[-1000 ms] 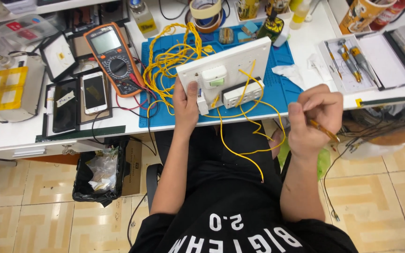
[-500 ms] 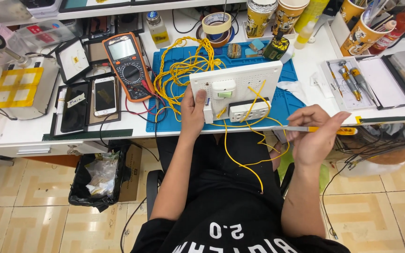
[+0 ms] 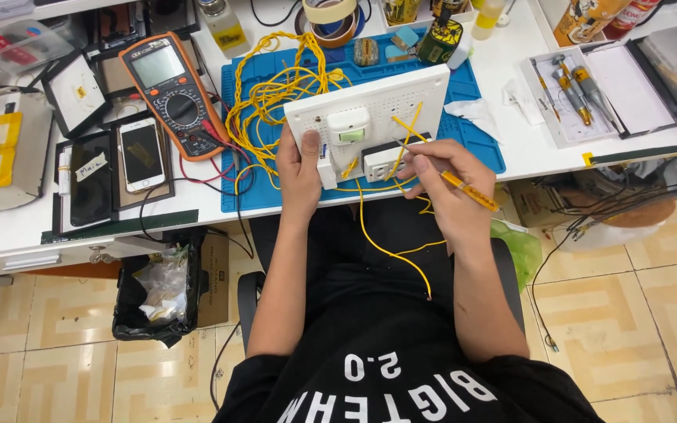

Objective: The person works on a white breadboard setup, using a yellow screwdriver to tighten connections on a power strip and other components. They then pick up a small, patterned electronic device, plug it into the breadboard, and observe a purple light emitted from the device.

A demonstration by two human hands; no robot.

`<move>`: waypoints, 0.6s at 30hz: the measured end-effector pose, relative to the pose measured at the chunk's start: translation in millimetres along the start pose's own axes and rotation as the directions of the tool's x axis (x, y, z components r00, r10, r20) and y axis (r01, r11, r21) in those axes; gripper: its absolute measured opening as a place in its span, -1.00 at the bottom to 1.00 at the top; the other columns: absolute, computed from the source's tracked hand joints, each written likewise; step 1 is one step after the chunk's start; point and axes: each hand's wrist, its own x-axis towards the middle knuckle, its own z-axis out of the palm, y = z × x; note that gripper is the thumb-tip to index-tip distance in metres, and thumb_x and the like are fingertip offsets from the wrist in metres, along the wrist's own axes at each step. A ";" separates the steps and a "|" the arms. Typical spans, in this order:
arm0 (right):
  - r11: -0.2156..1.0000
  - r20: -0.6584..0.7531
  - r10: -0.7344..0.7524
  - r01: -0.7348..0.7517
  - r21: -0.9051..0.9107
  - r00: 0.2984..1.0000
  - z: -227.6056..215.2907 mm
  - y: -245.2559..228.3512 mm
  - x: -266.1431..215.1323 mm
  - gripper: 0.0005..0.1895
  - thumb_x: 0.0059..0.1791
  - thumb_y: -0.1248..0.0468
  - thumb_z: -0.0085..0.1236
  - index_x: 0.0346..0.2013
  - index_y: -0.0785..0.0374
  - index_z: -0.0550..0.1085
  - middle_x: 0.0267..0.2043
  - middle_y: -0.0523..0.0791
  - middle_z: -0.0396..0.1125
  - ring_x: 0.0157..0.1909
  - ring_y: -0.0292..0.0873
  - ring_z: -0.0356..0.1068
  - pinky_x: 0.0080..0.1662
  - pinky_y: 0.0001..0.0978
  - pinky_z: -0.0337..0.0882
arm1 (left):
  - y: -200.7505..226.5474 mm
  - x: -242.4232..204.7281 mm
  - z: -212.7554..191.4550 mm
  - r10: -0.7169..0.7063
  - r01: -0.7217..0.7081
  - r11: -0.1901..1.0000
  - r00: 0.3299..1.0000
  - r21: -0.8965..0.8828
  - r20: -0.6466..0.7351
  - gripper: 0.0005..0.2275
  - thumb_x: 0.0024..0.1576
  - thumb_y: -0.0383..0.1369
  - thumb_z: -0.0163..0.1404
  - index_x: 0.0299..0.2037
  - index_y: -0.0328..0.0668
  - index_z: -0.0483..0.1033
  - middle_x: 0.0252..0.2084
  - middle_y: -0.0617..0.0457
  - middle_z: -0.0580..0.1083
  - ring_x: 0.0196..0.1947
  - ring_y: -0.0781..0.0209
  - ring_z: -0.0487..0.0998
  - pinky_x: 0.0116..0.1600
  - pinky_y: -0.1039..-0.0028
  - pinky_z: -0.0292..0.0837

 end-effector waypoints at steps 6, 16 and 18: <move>1.000 0.074 -0.026 0.027 -0.006 0.997 -3.9 3.3 -1.3 -0.81 0.25 0.38 0.12 0.04 0.46 0.62 -0.07 0.17 0.54 -0.12 0.07 0.67 -0.24 -0.25 0.70 | 1.5 -0.1 1.5 -0.001 0.001 1.000 1.000 -0.011 0.000 -0.59 0.57 -0.11 -0.11 0.54 -0.04 0.35 0.10 -0.07 0.62 0.10 0.18 0.68 0.26 0.20 0.65; 0.999 0.187 -0.006 0.012 -0.031 0.982 -2.3 8.5 -4.3 -0.83 0.22 0.42 0.14 0.05 0.41 0.63 -0.10 0.11 0.55 -0.15 0.00 0.66 -0.25 -0.31 0.67 | -4.6 0.3 -0.4 -0.001 0.001 1.000 1.000 -0.005 -0.001 -0.60 0.58 -0.09 -0.14 0.53 -0.03 0.37 0.08 -0.04 0.61 0.10 0.20 0.66 0.28 0.20 0.64; 0.999 0.219 -0.006 0.013 -0.031 0.976 -2.6 9.2 -4.6 -0.84 0.21 0.43 0.16 0.04 0.41 0.64 -0.12 0.09 0.56 -0.16 -0.04 0.66 -0.26 -0.35 0.67 | -0.1 -0.2 0.5 -0.006 0.006 1.000 1.000 -0.009 0.002 -0.61 0.58 -0.09 -0.15 0.52 -0.02 0.37 0.08 -0.04 0.61 0.10 0.20 0.66 0.28 0.21 0.64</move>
